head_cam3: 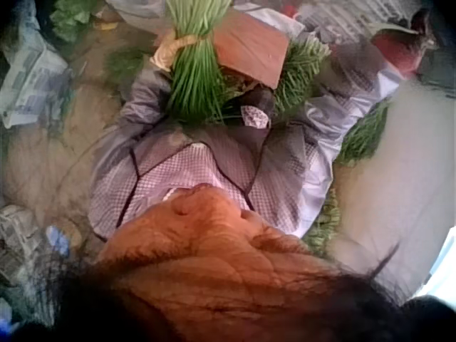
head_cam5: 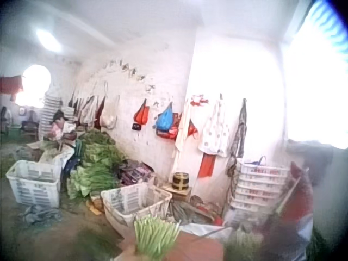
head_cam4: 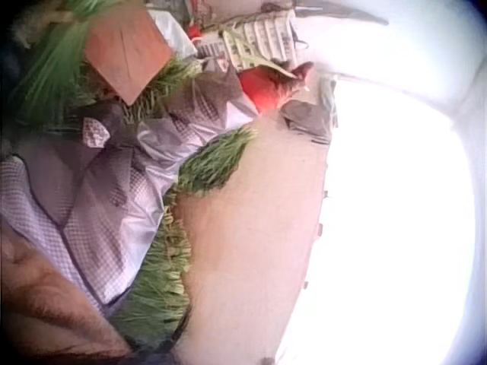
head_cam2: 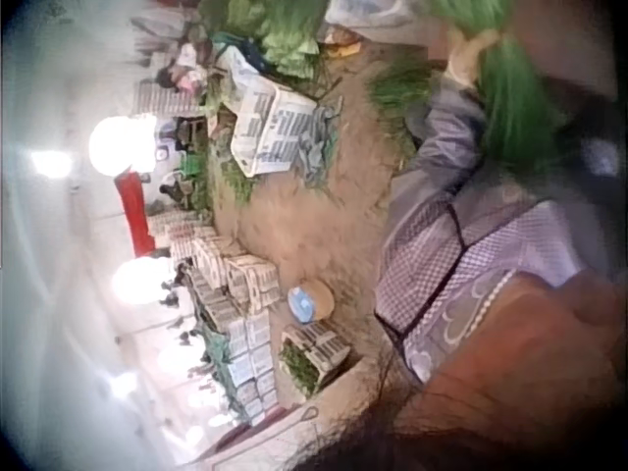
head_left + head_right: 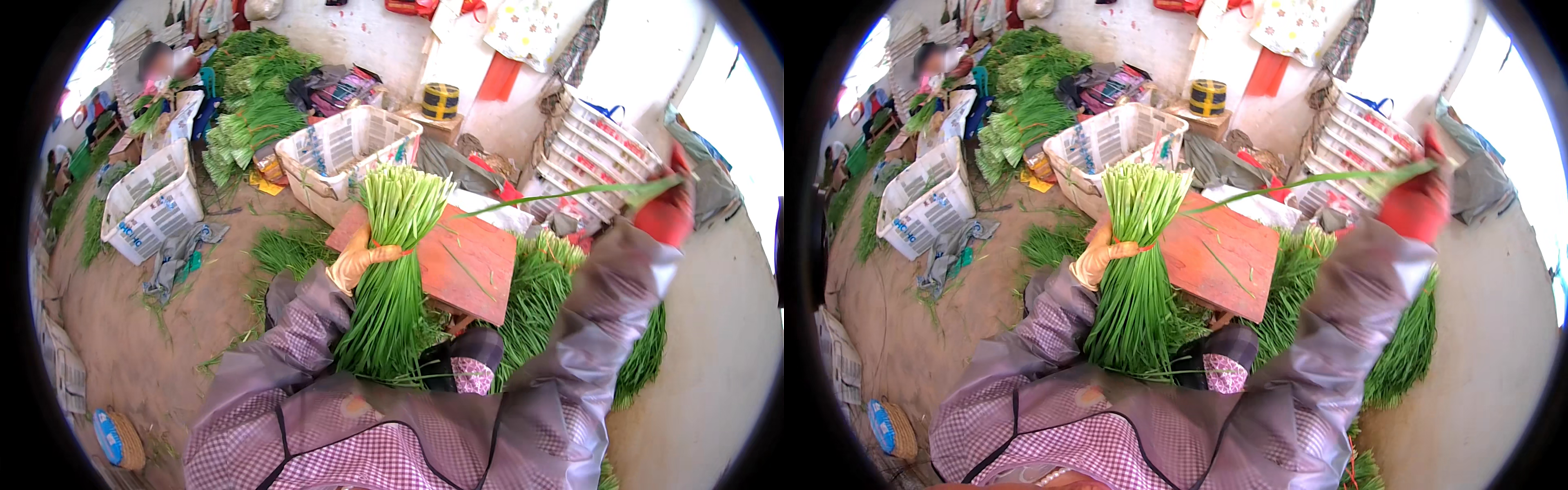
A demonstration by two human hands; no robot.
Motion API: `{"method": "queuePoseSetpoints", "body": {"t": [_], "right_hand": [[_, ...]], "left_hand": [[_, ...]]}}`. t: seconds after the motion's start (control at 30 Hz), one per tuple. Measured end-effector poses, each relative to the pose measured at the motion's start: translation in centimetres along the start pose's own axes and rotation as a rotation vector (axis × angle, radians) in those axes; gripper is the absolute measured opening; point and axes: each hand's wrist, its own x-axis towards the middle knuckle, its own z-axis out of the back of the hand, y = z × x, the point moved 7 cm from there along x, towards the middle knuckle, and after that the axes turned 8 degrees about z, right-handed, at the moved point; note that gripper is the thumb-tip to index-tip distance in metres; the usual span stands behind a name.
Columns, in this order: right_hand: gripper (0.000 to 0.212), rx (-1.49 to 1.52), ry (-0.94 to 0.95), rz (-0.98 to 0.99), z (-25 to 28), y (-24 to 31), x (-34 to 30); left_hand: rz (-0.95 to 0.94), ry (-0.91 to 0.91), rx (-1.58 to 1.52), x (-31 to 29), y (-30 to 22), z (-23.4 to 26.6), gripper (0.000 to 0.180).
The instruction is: The person bundles bunches of green vegetables by hand using rubber bands and places them onto a large stack.
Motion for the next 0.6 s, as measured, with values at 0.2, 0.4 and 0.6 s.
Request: {"method": "queuePoseSetpoints", "body": {"t": [0.2,0.4,0.6], "right_hand": [[0.053,-0.462,1.352,-0.373,-6.9,-4.5,-14.1],[0.066,-0.744,1.146,0.332,-14.8,-12.1,-21.1],[0.058,-1.331,0.774,0.254,-4.8,-17.4,-11.4]], "left_hand": [[-0.174,-0.142,0.208,-1.0,-2.5,4.1,0.082],[-0.258,-0.3,0.499,-2.0,-3.1,2.7,0.092],[-0.292,-0.305,0.459,-2.4,-2.6,2.3,0.092]]}}
